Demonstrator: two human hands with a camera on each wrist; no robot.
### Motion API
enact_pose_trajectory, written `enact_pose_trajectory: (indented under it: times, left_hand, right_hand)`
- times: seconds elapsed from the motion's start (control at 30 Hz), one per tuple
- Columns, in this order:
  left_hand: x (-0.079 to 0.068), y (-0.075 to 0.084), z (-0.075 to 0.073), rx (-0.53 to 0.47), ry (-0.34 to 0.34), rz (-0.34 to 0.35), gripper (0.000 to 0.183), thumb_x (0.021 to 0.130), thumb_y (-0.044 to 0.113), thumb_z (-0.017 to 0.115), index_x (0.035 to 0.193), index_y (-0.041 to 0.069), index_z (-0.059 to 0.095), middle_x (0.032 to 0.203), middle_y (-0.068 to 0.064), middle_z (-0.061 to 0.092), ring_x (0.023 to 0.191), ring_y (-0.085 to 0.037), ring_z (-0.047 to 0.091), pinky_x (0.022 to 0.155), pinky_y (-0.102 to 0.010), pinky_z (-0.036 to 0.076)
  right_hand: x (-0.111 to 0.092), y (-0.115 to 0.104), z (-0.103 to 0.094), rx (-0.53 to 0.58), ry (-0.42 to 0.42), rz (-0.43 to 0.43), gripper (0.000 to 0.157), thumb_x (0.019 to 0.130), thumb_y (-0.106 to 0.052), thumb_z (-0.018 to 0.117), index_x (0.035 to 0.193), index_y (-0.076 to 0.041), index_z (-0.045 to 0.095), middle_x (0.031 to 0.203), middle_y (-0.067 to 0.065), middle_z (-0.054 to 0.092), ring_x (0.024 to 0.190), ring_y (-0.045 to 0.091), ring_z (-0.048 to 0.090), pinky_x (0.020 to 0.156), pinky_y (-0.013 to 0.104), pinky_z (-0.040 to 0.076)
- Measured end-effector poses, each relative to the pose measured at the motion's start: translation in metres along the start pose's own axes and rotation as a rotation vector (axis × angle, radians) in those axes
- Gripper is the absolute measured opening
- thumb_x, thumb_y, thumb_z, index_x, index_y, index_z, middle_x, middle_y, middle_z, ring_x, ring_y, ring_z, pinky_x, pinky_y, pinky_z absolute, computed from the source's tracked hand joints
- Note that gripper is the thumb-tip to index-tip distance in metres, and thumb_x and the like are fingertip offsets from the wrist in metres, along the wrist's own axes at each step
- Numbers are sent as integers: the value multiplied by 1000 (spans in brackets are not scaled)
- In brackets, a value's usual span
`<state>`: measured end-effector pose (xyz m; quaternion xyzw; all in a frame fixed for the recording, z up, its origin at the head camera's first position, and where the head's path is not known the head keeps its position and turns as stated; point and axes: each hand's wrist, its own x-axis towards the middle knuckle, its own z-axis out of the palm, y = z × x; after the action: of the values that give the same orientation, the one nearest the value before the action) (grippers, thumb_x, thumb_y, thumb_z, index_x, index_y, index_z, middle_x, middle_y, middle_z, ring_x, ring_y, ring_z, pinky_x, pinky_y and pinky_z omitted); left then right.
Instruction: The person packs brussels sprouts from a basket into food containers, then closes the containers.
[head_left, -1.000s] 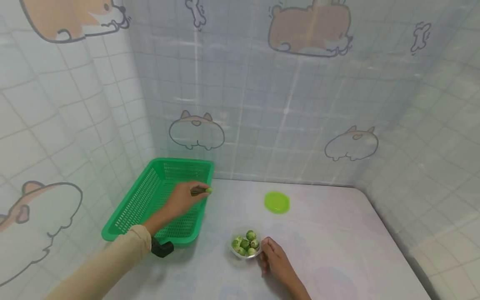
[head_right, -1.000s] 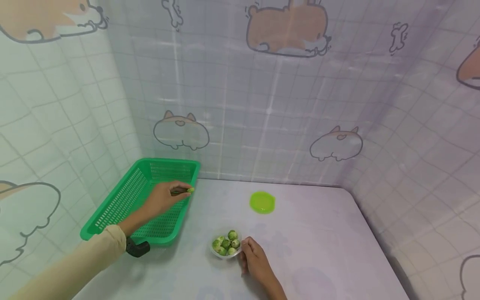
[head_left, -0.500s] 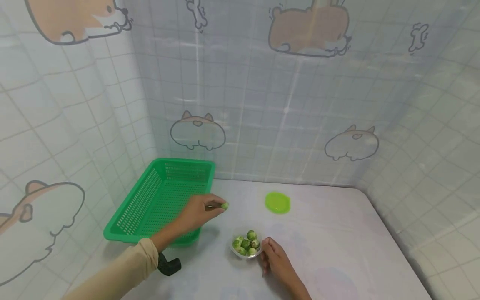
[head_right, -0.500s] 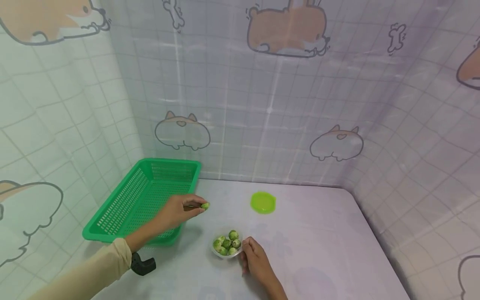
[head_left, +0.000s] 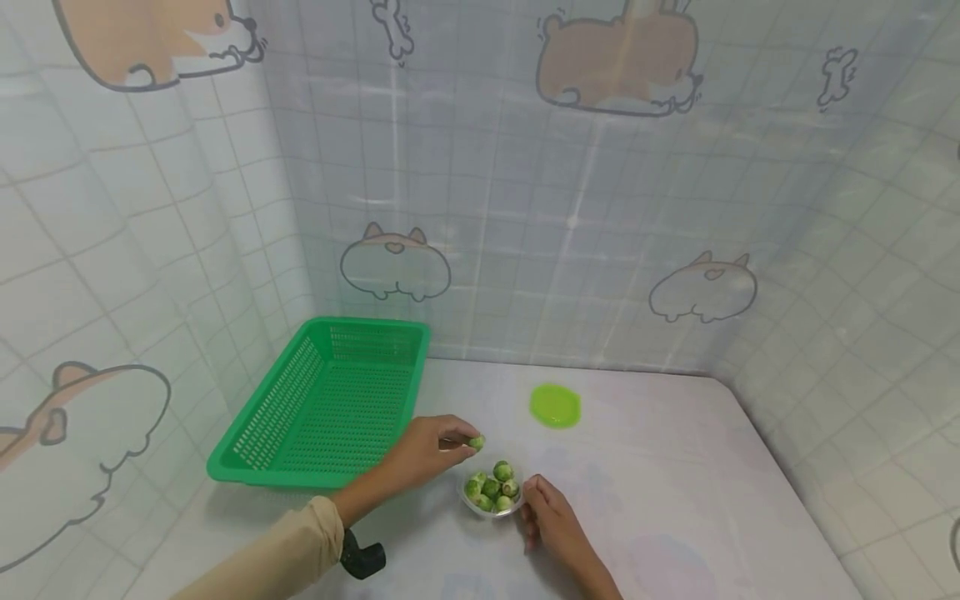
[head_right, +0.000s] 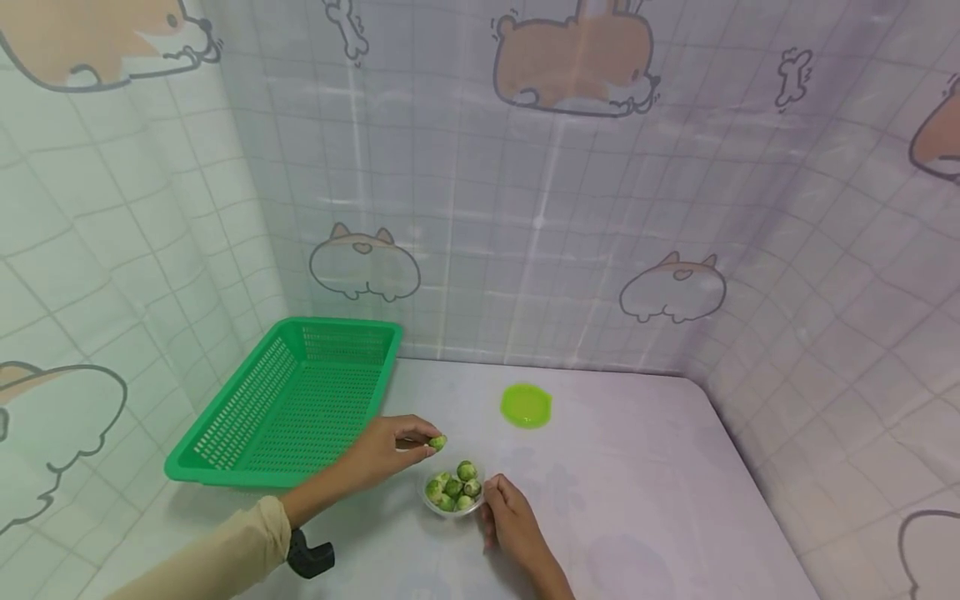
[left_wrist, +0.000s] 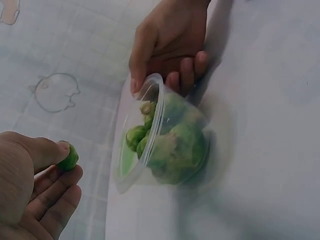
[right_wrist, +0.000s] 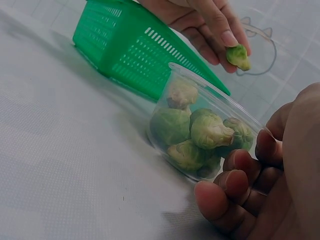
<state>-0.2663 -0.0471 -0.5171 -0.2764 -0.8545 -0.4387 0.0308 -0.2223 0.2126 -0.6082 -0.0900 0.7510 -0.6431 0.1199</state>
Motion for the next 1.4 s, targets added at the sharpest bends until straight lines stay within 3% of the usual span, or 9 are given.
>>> enact_pose_trajectory:
  times: [0.3,0.5,0.67,1.1,1.4]
  left_hand:
    - [-3,2,19,-8,-58,-4,17,93,15,75,110,13,74,108,4,74,95,-8,71,87,-26,58]
    - [-7,3,28,54,-50,11,18,90,10,77,108,10,75,107,2,74,97,-13,71,87,-26,59]
    - [-7,4,31,160,-46,43,18,89,12,78,107,12,75,107,4,73,97,-15,70,84,-25,58]
    - [-10,12,40,562,-100,130,20,90,21,78,110,17,73,112,8,71,103,-7,68,88,-26,58]
    - [-11,15,42,616,-113,134,19,91,22,77,109,17,74,112,7,71,101,-7,68,85,-26,58]
  right_hand:
    - [1,1,0,-2,0,-4,38,110,-38,40,97,-3,50,80,5,55,56,17,54,49,33,55]
    - [1,0,0,5,3,-3,38,109,-37,42,96,-3,50,81,5,55,58,18,53,49,33,55]
    - [2,0,0,0,9,3,38,109,-37,43,97,-2,50,81,6,55,58,18,53,48,34,55]
    - [2,3,1,-2,-9,-33,41,109,-38,41,96,0,50,78,5,54,56,15,53,48,34,55]
    - [0,-1,2,0,-19,-24,36,111,-31,39,95,0,49,78,5,53,57,16,52,48,34,55]
